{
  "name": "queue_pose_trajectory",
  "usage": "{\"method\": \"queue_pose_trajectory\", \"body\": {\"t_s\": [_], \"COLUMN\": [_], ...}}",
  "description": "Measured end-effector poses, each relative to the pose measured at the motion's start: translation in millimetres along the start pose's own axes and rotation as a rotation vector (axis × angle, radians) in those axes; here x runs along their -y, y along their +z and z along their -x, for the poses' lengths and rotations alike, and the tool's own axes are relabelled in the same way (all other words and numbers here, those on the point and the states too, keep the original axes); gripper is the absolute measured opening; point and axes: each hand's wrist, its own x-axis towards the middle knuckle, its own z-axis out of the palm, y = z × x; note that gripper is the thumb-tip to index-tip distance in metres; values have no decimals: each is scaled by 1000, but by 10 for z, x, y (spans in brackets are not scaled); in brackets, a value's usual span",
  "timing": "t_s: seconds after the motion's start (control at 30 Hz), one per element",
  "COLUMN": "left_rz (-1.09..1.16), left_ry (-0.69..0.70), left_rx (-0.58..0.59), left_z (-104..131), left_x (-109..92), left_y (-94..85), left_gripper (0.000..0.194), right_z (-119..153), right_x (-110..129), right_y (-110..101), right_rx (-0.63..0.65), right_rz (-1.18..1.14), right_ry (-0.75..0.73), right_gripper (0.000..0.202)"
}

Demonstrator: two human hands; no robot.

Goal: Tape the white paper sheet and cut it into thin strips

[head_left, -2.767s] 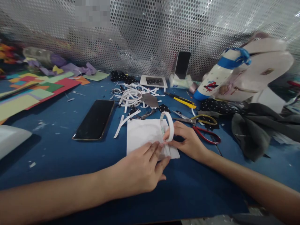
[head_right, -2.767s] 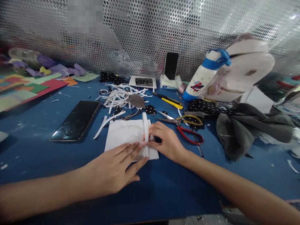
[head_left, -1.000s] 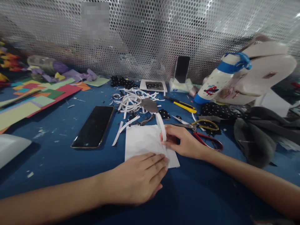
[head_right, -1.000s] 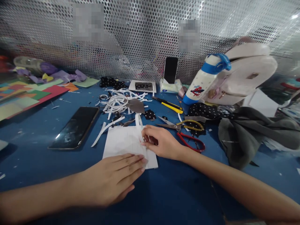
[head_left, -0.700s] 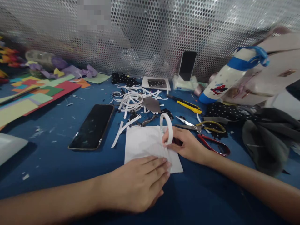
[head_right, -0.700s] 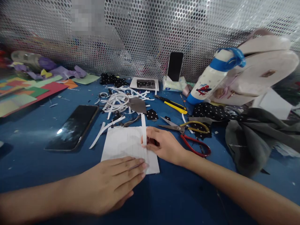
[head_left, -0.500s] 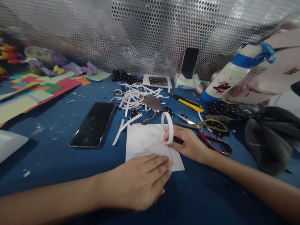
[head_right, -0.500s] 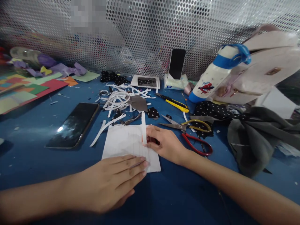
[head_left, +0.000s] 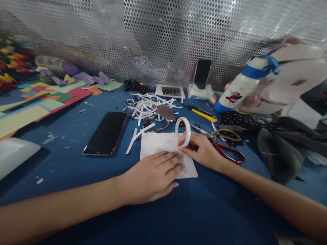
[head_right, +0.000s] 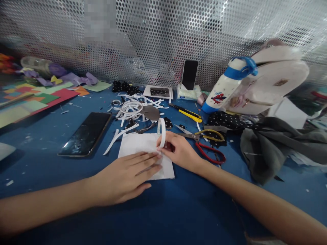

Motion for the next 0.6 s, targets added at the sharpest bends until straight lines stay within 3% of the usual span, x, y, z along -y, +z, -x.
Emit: {"method": "queue_pose_trajectory", "body": {"t_s": [0.3, 0.6], "left_rz": [22, 25], "left_ry": [13, 17], "left_rx": [52, 51], "left_z": [20, 10], "left_x": [-5, -5], "left_y": [24, 12], "left_gripper": [44, 45], "right_z": [-73, -79], "right_x": [-70, -48], "right_y": [5, 7], "right_rx": [-12, 50], "right_rz": [-57, 97], "right_ry": [58, 47], "right_gripper": [6, 7]}}
